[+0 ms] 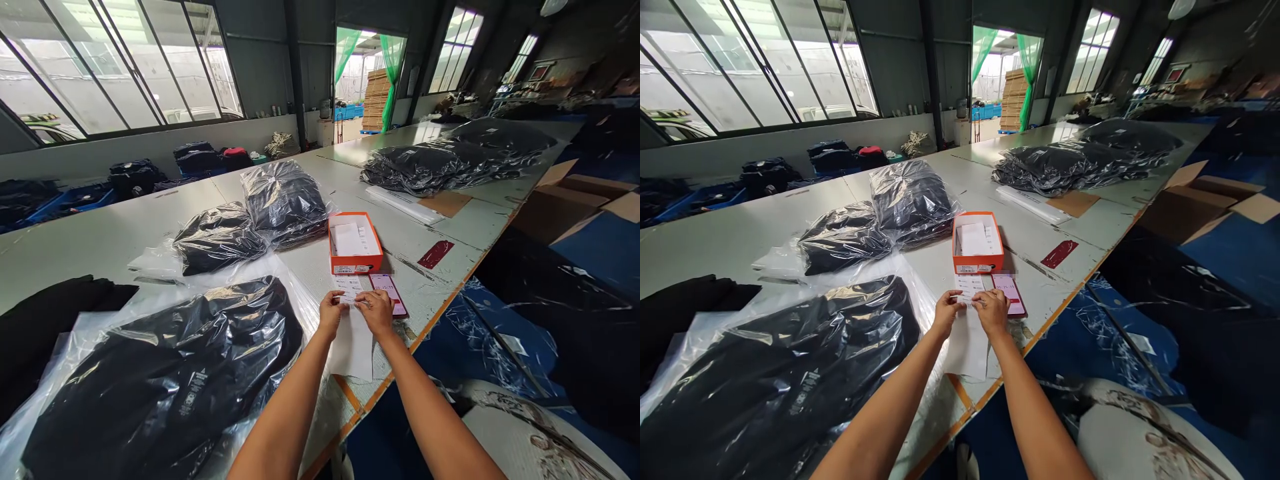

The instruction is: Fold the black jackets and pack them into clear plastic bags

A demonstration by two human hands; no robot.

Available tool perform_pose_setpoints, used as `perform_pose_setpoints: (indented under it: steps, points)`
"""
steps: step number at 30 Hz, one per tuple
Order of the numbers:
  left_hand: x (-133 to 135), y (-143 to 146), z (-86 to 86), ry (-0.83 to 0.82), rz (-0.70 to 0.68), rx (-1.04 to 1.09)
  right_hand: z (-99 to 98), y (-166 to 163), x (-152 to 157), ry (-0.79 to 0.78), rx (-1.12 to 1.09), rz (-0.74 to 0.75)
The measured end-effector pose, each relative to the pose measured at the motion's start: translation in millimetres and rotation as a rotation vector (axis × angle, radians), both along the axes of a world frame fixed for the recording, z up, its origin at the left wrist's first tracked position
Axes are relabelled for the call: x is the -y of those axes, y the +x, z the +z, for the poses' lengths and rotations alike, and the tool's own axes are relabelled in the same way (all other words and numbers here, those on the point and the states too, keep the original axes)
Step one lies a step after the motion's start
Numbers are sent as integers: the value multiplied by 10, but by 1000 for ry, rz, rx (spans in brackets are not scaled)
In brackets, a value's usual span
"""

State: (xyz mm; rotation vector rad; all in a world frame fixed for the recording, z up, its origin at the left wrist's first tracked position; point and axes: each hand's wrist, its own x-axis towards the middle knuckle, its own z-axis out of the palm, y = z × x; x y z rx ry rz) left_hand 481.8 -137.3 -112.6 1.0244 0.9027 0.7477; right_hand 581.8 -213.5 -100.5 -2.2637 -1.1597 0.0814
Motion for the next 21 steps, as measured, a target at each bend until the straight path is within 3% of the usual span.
perform_pose_setpoints:
  steps: [8, 14, 21]
  points:
    - [35, -137, 113, -50, -19, -33, -56, -107, 91, 128, -102, -16]
    - [102, -349, 149, 23, 41, -86, -117, -250, 194, 239, -68, 36]
    - [148, -729, 257, 149, 46, -128, 36, -512, 252, 346, -293, 108]
